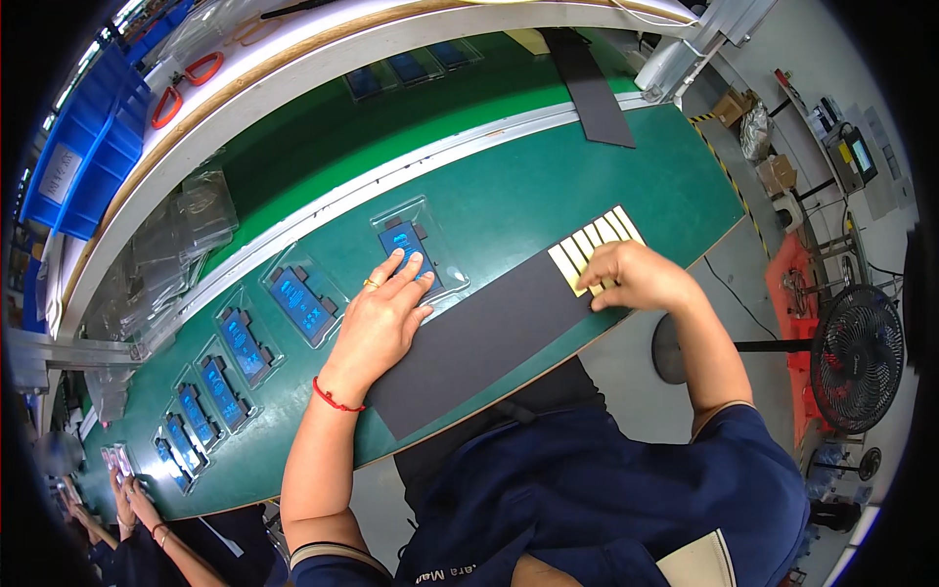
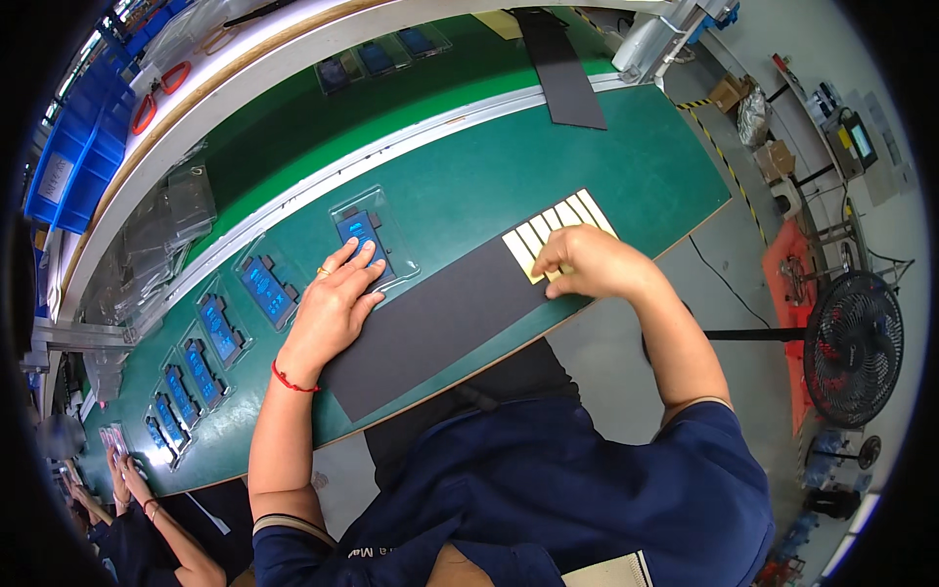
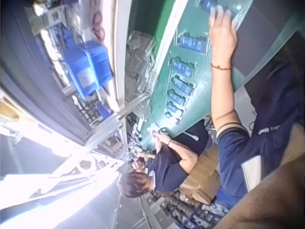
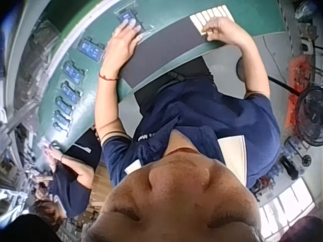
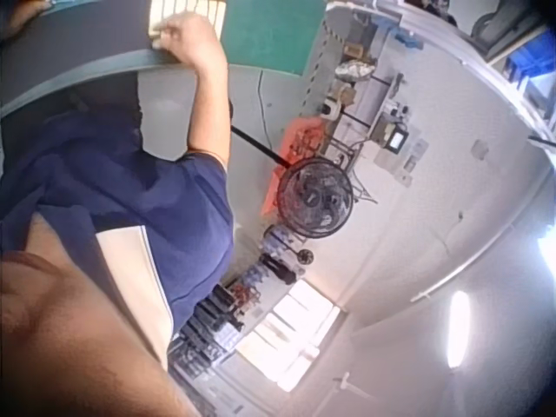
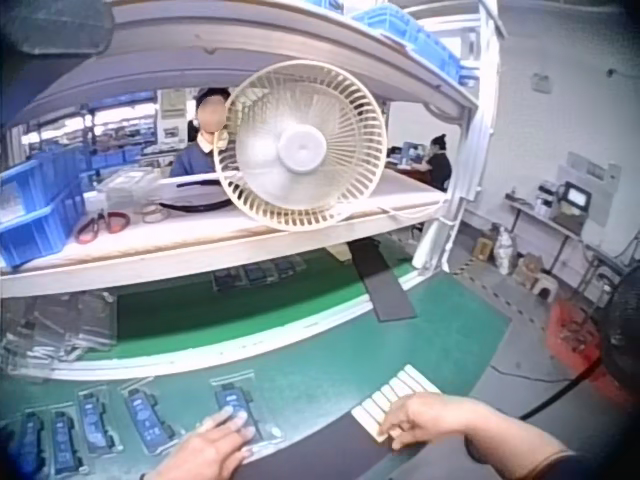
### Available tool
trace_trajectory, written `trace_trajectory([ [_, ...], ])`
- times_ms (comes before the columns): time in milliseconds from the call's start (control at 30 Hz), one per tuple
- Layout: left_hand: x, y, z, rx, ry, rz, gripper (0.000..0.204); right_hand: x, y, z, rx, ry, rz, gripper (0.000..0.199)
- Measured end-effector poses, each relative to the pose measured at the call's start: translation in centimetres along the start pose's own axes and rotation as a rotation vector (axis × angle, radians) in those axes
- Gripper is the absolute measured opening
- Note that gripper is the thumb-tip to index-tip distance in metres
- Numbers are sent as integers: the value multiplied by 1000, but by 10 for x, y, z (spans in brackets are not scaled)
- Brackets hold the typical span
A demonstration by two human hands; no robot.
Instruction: Applying labels to small electronic battery modules on an assembly line.
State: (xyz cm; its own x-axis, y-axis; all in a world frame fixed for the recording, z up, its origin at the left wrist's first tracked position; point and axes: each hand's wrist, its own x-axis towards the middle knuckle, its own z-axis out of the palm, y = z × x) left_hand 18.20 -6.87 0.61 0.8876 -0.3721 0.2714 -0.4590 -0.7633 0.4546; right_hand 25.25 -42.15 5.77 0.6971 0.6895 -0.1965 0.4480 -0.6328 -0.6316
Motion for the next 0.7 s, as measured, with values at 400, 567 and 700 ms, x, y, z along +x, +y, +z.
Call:
trace_trajectory([
  [400,-1,1,0,16,-3,-26,38,4,-5,4,-57,-120,-11,24],
  [567,-3,-1,1,11,-4,-6,37,40,-29,1,320,84,-29,14],
  [700,-2,-2,1,9,7,6,38,100,-58,28,170,194,-216,9],
])
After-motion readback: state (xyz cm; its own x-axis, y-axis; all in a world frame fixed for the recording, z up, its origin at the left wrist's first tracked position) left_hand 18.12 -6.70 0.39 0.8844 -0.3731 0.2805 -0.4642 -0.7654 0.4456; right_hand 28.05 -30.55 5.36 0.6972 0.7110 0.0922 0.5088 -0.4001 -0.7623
